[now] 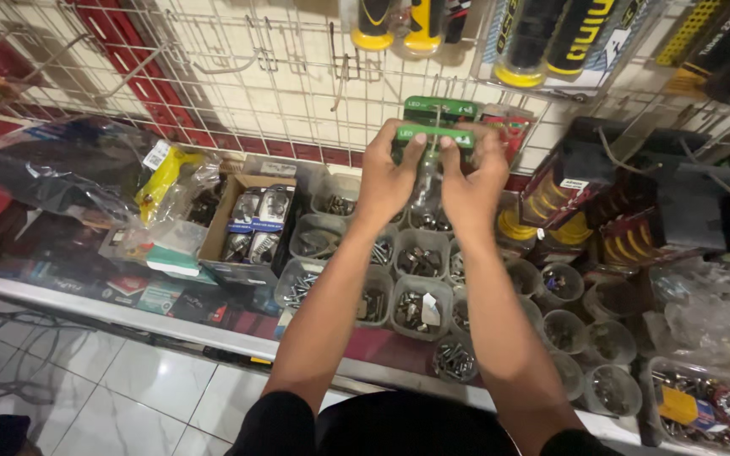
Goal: The person picks up and replaces several packages of light bulbs and small motorcycle parts onto hooks and shelves in a storage area.
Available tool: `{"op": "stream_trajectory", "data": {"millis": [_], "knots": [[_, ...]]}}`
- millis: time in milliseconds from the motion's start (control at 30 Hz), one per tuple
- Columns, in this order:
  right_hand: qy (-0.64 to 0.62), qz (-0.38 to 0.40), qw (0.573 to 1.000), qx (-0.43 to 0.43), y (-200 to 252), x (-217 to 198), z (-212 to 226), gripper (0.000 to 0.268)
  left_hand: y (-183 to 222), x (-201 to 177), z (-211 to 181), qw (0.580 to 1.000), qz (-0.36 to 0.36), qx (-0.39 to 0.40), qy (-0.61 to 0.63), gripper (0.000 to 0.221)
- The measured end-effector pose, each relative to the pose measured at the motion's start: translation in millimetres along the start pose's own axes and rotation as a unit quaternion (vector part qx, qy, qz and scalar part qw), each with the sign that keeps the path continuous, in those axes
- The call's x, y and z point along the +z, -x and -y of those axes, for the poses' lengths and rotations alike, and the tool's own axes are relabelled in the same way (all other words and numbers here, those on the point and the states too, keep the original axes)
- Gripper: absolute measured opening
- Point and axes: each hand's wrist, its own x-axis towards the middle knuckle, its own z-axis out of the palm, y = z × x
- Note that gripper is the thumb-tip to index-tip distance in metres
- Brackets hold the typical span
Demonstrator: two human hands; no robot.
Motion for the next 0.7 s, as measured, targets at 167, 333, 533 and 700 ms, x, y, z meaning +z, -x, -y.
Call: {"op": "stream_trajectory", "data": {"millis": [167,333,533,700], "knots": [[0.111,-0.022,0.992,0.051,-1,7,3,0.034,-13,13,17,0.999,-0.039,0.011,-0.008,0.014],[0.217,-0.002,0.973,-0.080,11,4,5,0.053,-15,18,28,0.997,-0.068,0.036,-0.026,0.021],[0.247,0.044,0.966,-0.062,40,-3,11,0.068,-5,11,35,0.997,-0.065,0.012,-0.027,0.024],[0.228,0.060,0.971,-0.038,43,-4,14,0.072,9,6,31,0.999,-0.035,0.014,-0.030,0.018]]}}
